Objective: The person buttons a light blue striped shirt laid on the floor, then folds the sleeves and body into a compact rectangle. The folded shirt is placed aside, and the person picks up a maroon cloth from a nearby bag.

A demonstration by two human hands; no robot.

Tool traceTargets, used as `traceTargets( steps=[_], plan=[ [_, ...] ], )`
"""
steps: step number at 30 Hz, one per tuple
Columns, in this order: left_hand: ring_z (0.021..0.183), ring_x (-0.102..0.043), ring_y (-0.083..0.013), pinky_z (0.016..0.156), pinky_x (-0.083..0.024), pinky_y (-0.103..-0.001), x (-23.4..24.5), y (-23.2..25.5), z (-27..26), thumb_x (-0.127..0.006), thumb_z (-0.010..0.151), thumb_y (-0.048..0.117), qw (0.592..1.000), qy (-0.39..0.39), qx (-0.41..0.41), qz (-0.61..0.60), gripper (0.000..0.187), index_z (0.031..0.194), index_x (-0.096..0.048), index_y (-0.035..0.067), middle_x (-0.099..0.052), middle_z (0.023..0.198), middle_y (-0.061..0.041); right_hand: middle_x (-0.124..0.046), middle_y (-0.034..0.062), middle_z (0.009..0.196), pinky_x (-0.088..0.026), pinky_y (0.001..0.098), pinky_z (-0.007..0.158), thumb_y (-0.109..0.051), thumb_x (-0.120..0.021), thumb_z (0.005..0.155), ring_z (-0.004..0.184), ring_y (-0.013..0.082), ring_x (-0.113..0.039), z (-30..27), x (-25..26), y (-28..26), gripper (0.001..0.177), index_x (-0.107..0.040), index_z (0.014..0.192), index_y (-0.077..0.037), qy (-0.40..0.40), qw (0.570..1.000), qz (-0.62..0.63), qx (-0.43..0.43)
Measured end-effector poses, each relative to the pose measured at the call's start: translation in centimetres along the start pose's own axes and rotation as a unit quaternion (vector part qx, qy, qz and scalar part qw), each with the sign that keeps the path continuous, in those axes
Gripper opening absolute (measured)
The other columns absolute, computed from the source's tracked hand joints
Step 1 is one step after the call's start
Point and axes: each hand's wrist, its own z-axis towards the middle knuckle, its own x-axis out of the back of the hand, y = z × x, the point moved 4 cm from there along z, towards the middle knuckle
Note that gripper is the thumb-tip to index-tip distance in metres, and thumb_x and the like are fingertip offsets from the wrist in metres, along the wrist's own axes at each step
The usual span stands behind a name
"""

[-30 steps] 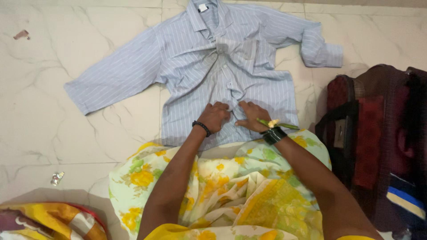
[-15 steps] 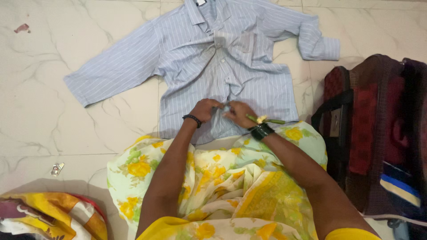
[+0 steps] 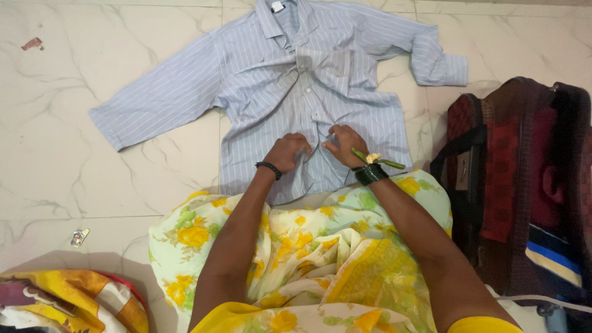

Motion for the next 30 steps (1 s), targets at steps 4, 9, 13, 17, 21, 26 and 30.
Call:
traceTargets(
  steps=[4,9,13,17,21,26,30],
  plan=[
    [0.106,-0.066,-0.0344,0.082,-0.052,-0.047,-0.4,3.0,0.2,-0.064,0.067,-0.004,0.997,-0.047,-0.024,0.050,0.029,0.089,-0.073,0.012,-0.071,0.106,-0.009,-0.065,0.0175,0.094,-0.053,0.0498,0.076,-0.025,-0.080,0.074,0.092,0.0403,-0.065,0.1,-0.3,-0.3,0.033,-0.068,0.098,-0.006,-0.040,0.995,-0.087,0.023],
    [0.103,-0.068,-0.0329,0.082,-0.054,-0.048,-0.6,0.8,-1.2,-0.062,0.066,-0.001,0.985,-0.093,0.052,0.138,0.032,0.092,-0.075,0.014,-0.072,0.106,-0.009,-0.067,0.0151,0.096,-0.052,0.0517,0.081,-0.023,-0.074,0.082,0.094,0.0383,-0.065,-0.5,0.1,-0.9,0.035,-0.067,0.111,-0.006,-0.033,0.991,-0.126,-0.041],
    [0.102,-0.069,-0.0342,0.083,-0.055,-0.047,-1.3,-1.9,-2.0,-0.063,0.072,0.003,0.983,-0.096,0.080,0.136,0.029,0.094,-0.076,0.015,-0.073,0.106,-0.010,-0.066,0.0155,0.098,-0.052,0.0506,0.082,-0.024,-0.076,0.082,0.092,0.0350,-0.066,-2.3,0.8,-4.6,0.041,-0.066,0.116,-0.003,0.095,0.967,-0.206,0.114],
    [0.101,-0.069,-0.0347,0.085,-0.055,-0.047,-2.0,-2.9,-2.1,-0.062,0.070,0.002,0.987,-0.085,0.075,0.115,0.030,0.093,-0.076,0.015,-0.075,0.104,-0.011,-0.068,0.0108,0.098,-0.054,0.0431,0.079,-0.040,-0.076,0.088,0.091,0.0319,-0.068,-2.8,-2.5,-5.8,0.037,-0.069,0.103,-0.007,-0.113,0.990,0.011,-0.083],
    [0.102,-0.068,-0.0345,0.084,-0.054,-0.048,-2.1,-3.1,-2.4,-0.063,0.074,0.003,0.986,-0.085,0.087,0.113,0.025,0.093,-0.076,0.014,-0.075,0.101,-0.010,-0.066,0.0141,0.095,-0.053,0.0450,0.074,-0.036,-0.082,0.079,0.088,0.0334,-0.066,-3.9,-3.9,-7.0,0.038,-0.066,0.098,-0.006,-0.140,0.990,0.035,0.005],
    [0.103,-0.069,-0.0338,0.087,-0.054,-0.047,-1.9,-2.7,-2.0,-0.061,0.071,0.000,0.986,-0.088,0.084,0.114,0.030,0.093,-0.076,0.015,-0.075,0.101,-0.010,-0.070,0.0124,0.093,-0.054,0.0418,0.076,-0.017,-0.075,0.085,0.091,0.0320,-0.069,-3.9,-5.5,-5.5,0.011,-0.067,0.087,-0.010,-0.153,0.986,0.022,0.063],
    [0.100,-0.069,-0.0350,0.084,-0.053,-0.048,-1.9,-2.5,-1.8,-0.062,0.069,0.000,0.985,-0.092,0.099,0.105,0.031,0.093,-0.077,0.015,-0.075,0.099,-0.010,-0.071,0.0079,0.080,-0.056,0.0346,0.066,-0.016,-0.075,0.089,0.072,0.0217,-0.072,-3.2,-7.1,-2.8,0.019,-0.059,0.098,-0.010,-0.108,0.976,0.180,-0.061]
  ],
)
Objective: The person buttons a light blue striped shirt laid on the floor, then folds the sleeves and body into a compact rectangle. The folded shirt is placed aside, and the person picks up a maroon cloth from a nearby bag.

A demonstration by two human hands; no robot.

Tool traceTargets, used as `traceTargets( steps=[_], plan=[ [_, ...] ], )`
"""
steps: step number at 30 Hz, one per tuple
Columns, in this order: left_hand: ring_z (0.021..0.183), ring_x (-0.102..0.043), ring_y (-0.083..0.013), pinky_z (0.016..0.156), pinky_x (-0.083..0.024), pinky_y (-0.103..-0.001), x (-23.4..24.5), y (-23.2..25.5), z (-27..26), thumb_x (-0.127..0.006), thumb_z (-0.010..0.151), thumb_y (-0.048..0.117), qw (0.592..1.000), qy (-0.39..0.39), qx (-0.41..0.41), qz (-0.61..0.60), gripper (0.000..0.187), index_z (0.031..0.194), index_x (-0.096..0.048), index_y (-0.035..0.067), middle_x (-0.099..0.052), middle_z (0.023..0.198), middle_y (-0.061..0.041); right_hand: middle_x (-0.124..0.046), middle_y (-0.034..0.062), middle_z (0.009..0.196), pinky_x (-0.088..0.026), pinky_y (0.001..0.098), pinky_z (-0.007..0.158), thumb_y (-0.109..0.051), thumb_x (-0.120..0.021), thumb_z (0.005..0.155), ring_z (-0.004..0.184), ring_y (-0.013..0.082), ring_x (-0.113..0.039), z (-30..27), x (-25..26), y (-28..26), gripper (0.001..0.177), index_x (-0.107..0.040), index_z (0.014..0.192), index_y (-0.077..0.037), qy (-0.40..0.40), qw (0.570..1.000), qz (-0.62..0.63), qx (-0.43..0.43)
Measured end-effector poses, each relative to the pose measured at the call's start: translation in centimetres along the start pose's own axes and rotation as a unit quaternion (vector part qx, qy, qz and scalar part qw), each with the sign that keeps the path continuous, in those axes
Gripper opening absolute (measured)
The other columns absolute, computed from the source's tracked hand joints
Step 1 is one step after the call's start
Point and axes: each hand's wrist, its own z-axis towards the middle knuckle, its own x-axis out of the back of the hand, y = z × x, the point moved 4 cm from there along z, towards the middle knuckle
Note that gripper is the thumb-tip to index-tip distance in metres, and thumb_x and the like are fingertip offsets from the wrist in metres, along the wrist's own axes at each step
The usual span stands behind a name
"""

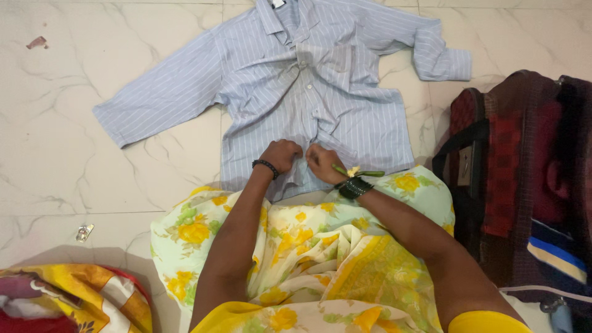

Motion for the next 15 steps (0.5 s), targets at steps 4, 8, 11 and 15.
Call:
traceTargets(
  steps=[4,8,11,15],
  plan=[
    [0.097,-0.070,-0.0361,0.086,-0.054,-0.047,0.1,0.3,0.1,-0.065,0.076,0.004,1.000,-0.014,0.000,-0.010,0.024,0.093,-0.077,0.015,-0.075,0.096,-0.013,-0.067,0.0055,0.077,-0.055,0.0303,0.061,-0.014,-0.083,0.085,0.068,0.0130,-0.067,0.9,-0.7,1.2,0.044,-0.047,0.111,-0.010,0.021,0.993,0.115,-0.013],
    [0.097,-0.070,-0.0354,0.086,-0.055,-0.046,0.3,0.3,0.2,-0.061,0.070,-0.003,0.999,-0.024,0.007,-0.038,0.033,0.093,-0.077,0.015,-0.076,0.097,-0.012,-0.070,0.0039,0.078,-0.054,0.0289,0.061,-0.007,-0.077,0.084,0.068,0.0110,-0.067,1.0,-0.7,1.0,0.041,-0.048,0.113,-0.011,-0.010,0.995,0.099,0.010],
    [0.099,-0.070,-0.0356,0.085,-0.055,-0.044,0.6,0.2,0.2,-0.059,0.065,-0.007,0.998,-0.005,-0.002,-0.062,0.040,0.095,-0.076,0.013,-0.076,0.099,-0.012,-0.068,0.0069,0.078,-0.053,0.0300,0.061,-0.004,-0.077,0.085,0.070,0.0107,-0.062,0.8,0.4,0.6,0.041,-0.050,0.114,-0.009,-0.069,0.990,0.119,0.020],
    [0.106,-0.068,-0.0337,0.089,-0.055,-0.043,0.5,0.4,0.2,-0.057,0.062,-0.010,0.997,0.008,-0.018,-0.071,0.046,0.098,-0.074,0.012,-0.077,0.107,-0.009,-0.075,0.0071,0.079,-0.058,0.0323,0.058,-0.008,-0.074,0.089,0.064,0.0140,-0.069,0.1,1.7,1.2,0.025,-0.063,0.111,-0.005,-0.276,0.944,0.119,-0.135]
  ],
)
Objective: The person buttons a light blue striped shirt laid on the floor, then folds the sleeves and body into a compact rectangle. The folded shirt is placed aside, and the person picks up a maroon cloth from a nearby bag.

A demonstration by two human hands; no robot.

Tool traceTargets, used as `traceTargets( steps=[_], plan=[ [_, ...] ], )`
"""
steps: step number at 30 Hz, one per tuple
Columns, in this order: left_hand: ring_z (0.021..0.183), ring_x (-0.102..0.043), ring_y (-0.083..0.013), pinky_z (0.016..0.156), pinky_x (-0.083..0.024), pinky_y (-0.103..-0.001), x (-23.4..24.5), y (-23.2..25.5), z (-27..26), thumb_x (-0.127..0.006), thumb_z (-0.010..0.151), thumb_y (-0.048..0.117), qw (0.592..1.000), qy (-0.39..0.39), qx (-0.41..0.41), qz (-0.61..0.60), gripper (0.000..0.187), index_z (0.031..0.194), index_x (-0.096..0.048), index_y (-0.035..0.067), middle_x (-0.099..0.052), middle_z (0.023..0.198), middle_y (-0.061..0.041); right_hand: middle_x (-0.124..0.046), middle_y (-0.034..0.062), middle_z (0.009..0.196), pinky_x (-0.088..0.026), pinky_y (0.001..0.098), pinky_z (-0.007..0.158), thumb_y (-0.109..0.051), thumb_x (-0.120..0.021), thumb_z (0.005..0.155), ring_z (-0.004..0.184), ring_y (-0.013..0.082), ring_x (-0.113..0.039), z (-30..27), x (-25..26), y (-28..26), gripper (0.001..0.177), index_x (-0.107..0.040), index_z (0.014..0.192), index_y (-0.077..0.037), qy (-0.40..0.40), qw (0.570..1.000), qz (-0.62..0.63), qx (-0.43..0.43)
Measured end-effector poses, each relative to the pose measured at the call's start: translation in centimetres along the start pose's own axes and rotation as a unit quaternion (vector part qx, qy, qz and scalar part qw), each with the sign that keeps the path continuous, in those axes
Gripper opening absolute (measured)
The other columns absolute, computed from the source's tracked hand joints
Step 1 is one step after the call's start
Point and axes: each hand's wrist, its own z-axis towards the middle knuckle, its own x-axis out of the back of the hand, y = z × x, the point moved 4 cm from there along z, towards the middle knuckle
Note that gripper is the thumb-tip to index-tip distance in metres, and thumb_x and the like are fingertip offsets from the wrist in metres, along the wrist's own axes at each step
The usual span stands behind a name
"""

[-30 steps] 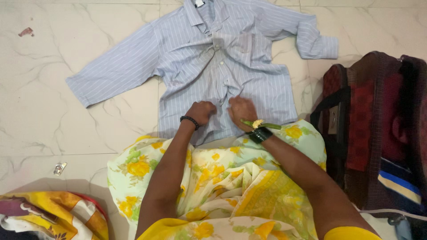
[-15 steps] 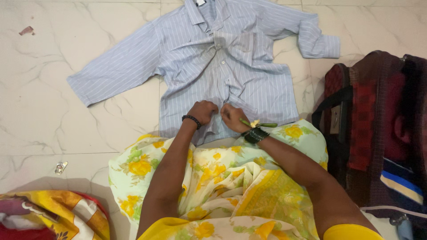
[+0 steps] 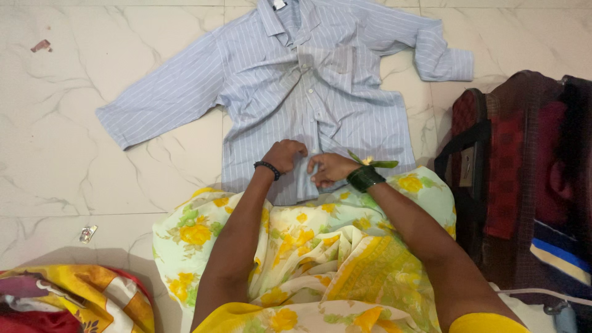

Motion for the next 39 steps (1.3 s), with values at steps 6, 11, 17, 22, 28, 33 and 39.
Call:
traceTargets(
  steps=[6,11,17,22,28,33,39],
  plan=[
    [0.125,-0.057,-0.0320,0.100,-0.048,-0.043,-0.8,1.0,-0.1,-0.058,0.068,-0.011,0.999,0.001,-0.015,0.034,0.054,0.114,-0.071,0.014,-0.067,0.133,-0.004,-0.075,0.0133,0.083,-0.057,0.0413,0.063,-0.019,-0.079,0.082,0.072,0.0295,-0.074,-2.9,3.9,-4.1,0.022,-0.069,0.097,-0.006,0.391,0.859,-0.270,0.188],
    [0.128,-0.051,-0.0306,0.102,-0.044,-0.048,-1.7,1.8,0.0,-0.059,0.066,-0.010,0.999,-0.026,-0.009,0.046,0.064,0.124,-0.069,0.016,-0.060,0.140,-0.004,-0.072,0.0151,0.084,-0.052,0.0509,0.071,-0.020,-0.083,0.076,0.084,0.0387,-0.070,-2.3,4.3,-3.3,0.032,-0.063,0.098,-0.007,0.332,0.885,-0.325,0.020],
    [0.130,-0.051,-0.0274,0.103,-0.044,-0.047,-2.3,1.7,-0.2,-0.059,0.072,-0.005,0.995,-0.058,0.012,0.081,0.056,0.122,-0.070,0.017,-0.061,0.139,-0.001,-0.072,0.0138,0.086,-0.055,0.0394,0.074,-0.016,-0.079,0.084,0.079,0.0271,-0.068,-2.7,7.6,-2.8,0.014,-0.070,0.088,-0.005,0.419,0.870,-0.225,0.132],
    [0.129,-0.052,-0.0277,0.101,-0.045,-0.047,-2.2,2.0,0.1,-0.059,0.070,-0.006,0.994,-0.064,0.009,0.088,0.057,0.121,-0.071,0.016,-0.061,0.139,-0.001,-0.073,-0.0008,0.111,-0.053,0.0253,0.078,-0.012,-0.071,0.094,0.087,0.0042,-0.062,-4.7,10.7,-2.9,0.010,-0.067,0.092,-0.003,0.260,0.941,0.054,0.208],
    [0.126,-0.053,-0.0276,0.098,-0.048,-0.045,-2.1,2.1,0.1,-0.058,0.069,-0.008,0.996,-0.058,0.007,0.070,0.056,0.118,-0.071,0.016,-0.063,0.138,0.001,-0.073,0.0055,0.084,-0.056,0.0348,0.064,-0.029,-0.070,0.096,0.068,0.0204,-0.069,-6.2,8.1,-3.1,0.021,-0.072,0.100,-0.008,0.111,0.987,-0.080,-0.082],
    [0.127,-0.055,-0.0268,0.099,-0.048,-0.045,-1.9,1.5,0.5,-0.058,0.071,-0.007,0.996,-0.054,0.008,0.072,0.053,0.117,-0.072,0.017,-0.063,0.139,0.001,-0.075,0.0144,0.087,-0.056,0.0440,0.071,-0.027,-0.076,0.087,0.081,0.0345,-0.072,-4.4,6.9,-4.5,0.021,-0.075,0.094,-0.007,0.361,0.886,-0.292,0.004],
    [0.110,-0.054,-0.0363,0.091,-0.049,-0.047,-2.0,2.5,1.2,-0.056,0.066,-0.012,0.999,-0.025,-0.023,0.006,0.076,0.136,-0.063,0.016,-0.053,0.150,-0.003,-0.072,0.0185,0.095,-0.055,0.0470,0.072,-0.029,-0.077,0.086,0.087,0.0377,-0.070,-1.0,4.8,-7.4,0.037,-0.067,0.109,-0.003,0.489,0.806,-0.265,0.202]
  ],
)
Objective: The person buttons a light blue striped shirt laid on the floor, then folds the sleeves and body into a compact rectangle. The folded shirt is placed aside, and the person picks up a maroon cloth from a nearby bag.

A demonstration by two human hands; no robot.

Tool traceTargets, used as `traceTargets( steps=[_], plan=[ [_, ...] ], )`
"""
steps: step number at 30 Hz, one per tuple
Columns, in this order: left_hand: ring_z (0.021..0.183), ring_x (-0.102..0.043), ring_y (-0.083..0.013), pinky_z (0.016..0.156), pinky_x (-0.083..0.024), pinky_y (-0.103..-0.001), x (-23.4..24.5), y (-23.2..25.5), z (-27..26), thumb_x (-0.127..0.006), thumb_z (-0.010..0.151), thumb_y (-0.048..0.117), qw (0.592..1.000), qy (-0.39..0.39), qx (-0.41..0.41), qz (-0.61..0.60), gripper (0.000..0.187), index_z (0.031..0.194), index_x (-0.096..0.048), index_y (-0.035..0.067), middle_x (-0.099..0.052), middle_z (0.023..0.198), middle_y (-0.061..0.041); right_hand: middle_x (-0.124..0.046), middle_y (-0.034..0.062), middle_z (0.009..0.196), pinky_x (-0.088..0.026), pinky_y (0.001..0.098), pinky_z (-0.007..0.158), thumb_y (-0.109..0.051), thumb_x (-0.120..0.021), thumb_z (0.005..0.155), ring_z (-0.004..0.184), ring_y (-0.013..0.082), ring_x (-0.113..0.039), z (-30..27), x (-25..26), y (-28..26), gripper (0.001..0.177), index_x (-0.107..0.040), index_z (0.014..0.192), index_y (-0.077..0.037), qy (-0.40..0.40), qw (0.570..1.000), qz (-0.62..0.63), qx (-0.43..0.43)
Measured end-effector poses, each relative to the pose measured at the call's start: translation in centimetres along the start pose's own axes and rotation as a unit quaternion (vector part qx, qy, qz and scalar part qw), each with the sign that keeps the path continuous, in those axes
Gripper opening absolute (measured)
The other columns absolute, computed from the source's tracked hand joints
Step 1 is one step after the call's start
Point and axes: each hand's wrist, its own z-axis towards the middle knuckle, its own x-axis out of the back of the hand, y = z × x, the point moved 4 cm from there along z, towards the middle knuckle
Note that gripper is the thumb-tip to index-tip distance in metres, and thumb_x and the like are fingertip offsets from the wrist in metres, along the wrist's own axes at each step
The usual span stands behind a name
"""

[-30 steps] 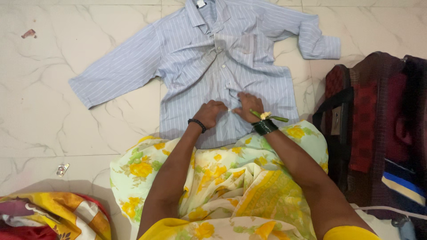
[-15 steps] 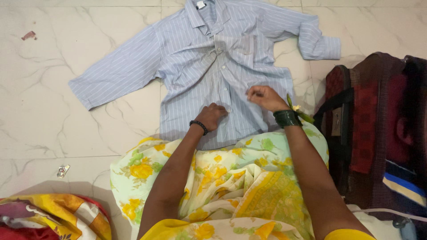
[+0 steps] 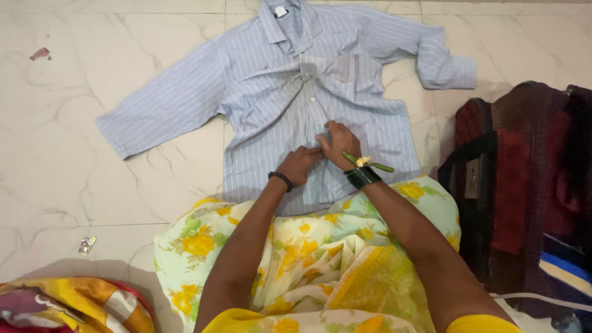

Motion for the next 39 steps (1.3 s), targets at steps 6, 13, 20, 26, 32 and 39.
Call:
traceTargets(
  steps=[6,13,20,26,32,39],
  plan=[
    [0.118,-0.055,-0.0336,0.094,-0.049,-0.047,-1.4,0.3,0.2,-0.060,0.068,-0.009,0.998,-0.041,0.007,0.052,0.073,0.136,-0.063,0.018,-0.061,0.140,0.001,-0.068,0.0203,0.094,-0.053,0.0486,0.072,-0.023,-0.077,0.077,0.085,0.0400,-0.066,1.1,-1.5,0.2,0.041,-0.068,0.110,-0.001,-0.004,0.999,-0.044,0.013],
    [0.141,-0.044,-0.0333,0.110,-0.043,-0.049,0.5,-2.7,0.8,-0.061,0.070,-0.009,0.997,0.079,-0.012,-0.004,0.057,0.118,-0.074,0.019,-0.053,0.151,-0.008,-0.072,0.0166,0.087,-0.055,0.0439,0.072,-0.015,-0.068,0.091,0.080,0.0351,-0.071,0.9,-3.0,3.9,0.019,-0.072,0.109,-0.011,-0.039,0.993,0.049,-0.102],
    [0.154,-0.024,-0.0354,0.112,-0.028,-0.059,1.5,-2.2,1.7,-0.062,0.066,-0.014,0.999,0.013,0.042,0.031,0.047,0.097,-0.076,0.018,-0.037,0.163,-0.010,-0.074,0.0155,0.087,-0.056,0.0376,0.070,-0.015,-0.071,0.093,0.075,0.0280,-0.073,1.3,-4.0,4.7,0.013,-0.072,0.104,-0.008,-0.030,0.988,0.105,-0.111],
    [0.153,-0.025,-0.0357,0.112,-0.029,-0.057,1.8,-1.7,1.9,-0.063,0.065,-0.014,0.998,0.009,0.047,0.033,0.045,0.095,-0.076,0.017,-0.037,0.162,-0.010,-0.075,0.0119,0.086,-0.055,0.0343,0.070,-0.014,-0.070,0.092,0.075,0.0219,-0.073,1.6,-4.3,5.3,0.019,-0.072,0.110,-0.008,-0.054,0.974,0.139,-0.173],
    [0.152,-0.026,-0.0360,0.111,-0.029,-0.057,2.0,-1.5,1.9,-0.063,0.064,-0.014,0.998,0.007,0.051,0.024,0.045,0.095,-0.075,0.017,-0.037,0.162,-0.009,-0.074,0.0132,0.083,-0.055,0.0376,0.068,-0.021,-0.076,0.091,0.074,0.0259,-0.073,1.7,-3.5,3.7,0.016,-0.074,0.102,-0.009,-0.060,0.974,0.115,-0.186],
    [0.153,-0.026,-0.0351,0.111,-0.028,-0.057,2.1,-1.4,1.9,-0.062,0.065,-0.016,0.998,0.003,0.056,0.032,0.046,0.094,-0.075,0.017,-0.039,0.162,-0.007,-0.067,0.0131,0.087,-0.050,0.0468,0.070,-0.011,-0.074,0.089,0.080,0.0354,-0.065,1.9,-2.3,1.8,0.007,-0.073,0.094,-0.007,-0.010,1.000,-0.022,0.007]
  ],
)
